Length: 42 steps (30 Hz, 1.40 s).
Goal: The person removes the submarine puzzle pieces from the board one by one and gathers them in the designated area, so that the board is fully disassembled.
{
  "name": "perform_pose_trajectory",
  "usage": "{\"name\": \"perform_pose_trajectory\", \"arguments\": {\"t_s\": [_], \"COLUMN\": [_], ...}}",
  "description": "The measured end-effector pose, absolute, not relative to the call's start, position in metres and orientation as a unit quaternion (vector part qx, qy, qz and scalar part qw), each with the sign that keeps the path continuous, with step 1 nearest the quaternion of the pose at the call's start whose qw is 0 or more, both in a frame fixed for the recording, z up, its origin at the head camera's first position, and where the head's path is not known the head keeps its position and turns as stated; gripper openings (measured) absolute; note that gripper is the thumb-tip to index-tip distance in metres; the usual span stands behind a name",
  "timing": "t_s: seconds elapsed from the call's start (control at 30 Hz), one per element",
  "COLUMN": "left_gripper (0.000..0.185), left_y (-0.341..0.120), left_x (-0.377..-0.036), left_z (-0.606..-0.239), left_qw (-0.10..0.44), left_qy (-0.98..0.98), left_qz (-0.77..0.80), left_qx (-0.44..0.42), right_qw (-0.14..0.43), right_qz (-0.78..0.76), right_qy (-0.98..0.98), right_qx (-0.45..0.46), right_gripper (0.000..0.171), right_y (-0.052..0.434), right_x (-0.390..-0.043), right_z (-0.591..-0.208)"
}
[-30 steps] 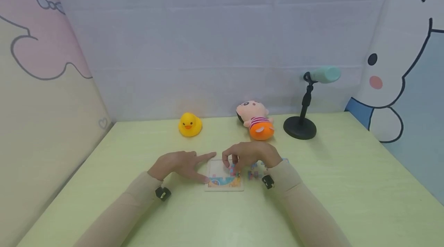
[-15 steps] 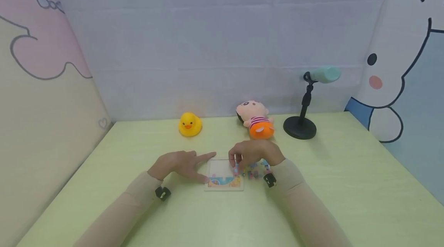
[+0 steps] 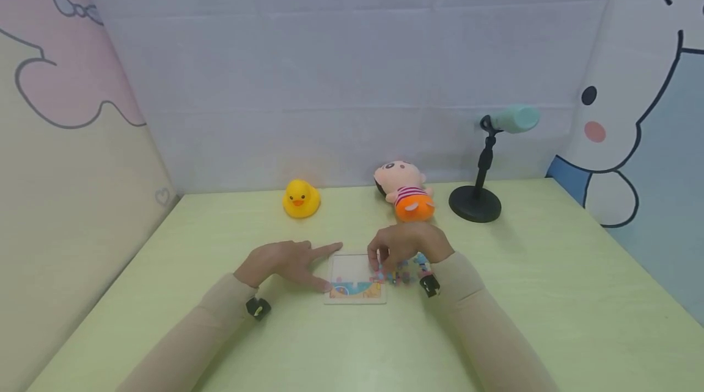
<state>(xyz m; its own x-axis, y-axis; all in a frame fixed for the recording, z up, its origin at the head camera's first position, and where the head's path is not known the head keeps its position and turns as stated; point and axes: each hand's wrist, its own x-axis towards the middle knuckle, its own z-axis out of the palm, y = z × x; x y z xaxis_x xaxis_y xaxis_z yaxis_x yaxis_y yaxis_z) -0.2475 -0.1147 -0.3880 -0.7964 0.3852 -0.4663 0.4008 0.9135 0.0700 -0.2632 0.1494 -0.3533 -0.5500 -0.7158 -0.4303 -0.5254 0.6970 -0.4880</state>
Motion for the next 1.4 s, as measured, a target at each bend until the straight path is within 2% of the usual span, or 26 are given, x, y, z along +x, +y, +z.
{"name": "perform_pose_trajectory", "arguments": {"t_s": [0.3,0.93,1.2,1.4], "left_gripper": [0.090,0.091,0.091,0.091], "left_y": [-0.112,-0.110,-0.113,-0.114], "left_x": [-0.248,-0.248,-0.249,-0.247], "left_z": [-0.388,-0.389,-0.391,-0.392], "left_qw": [0.242,0.237,0.239,0.240], "left_qy": [0.947,0.947,0.947,0.947], "left_qz": [-0.016,-0.019,-0.018,-0.014], "left_qx": [0.209,0.215,0.215,0.213], "right_qw": [0.348,0.349,0.377,0.371], "right_qz": [-0.164,-0.162,-0.194,-0.193], "right_qy": [0.857,0.857,0.847,0.851], "right_qx": [-0.344,-0.342,-0.322,-0.318], "right_gripper": [0.013,0.009,0.008,0.007], "right_y": [0.155,0.178,0.186,0.192], "right_x": [-0.264,-0.259,-0.257,-0.256], "right_z": [-0.351,-0.353,-0.354,-0.354]}}
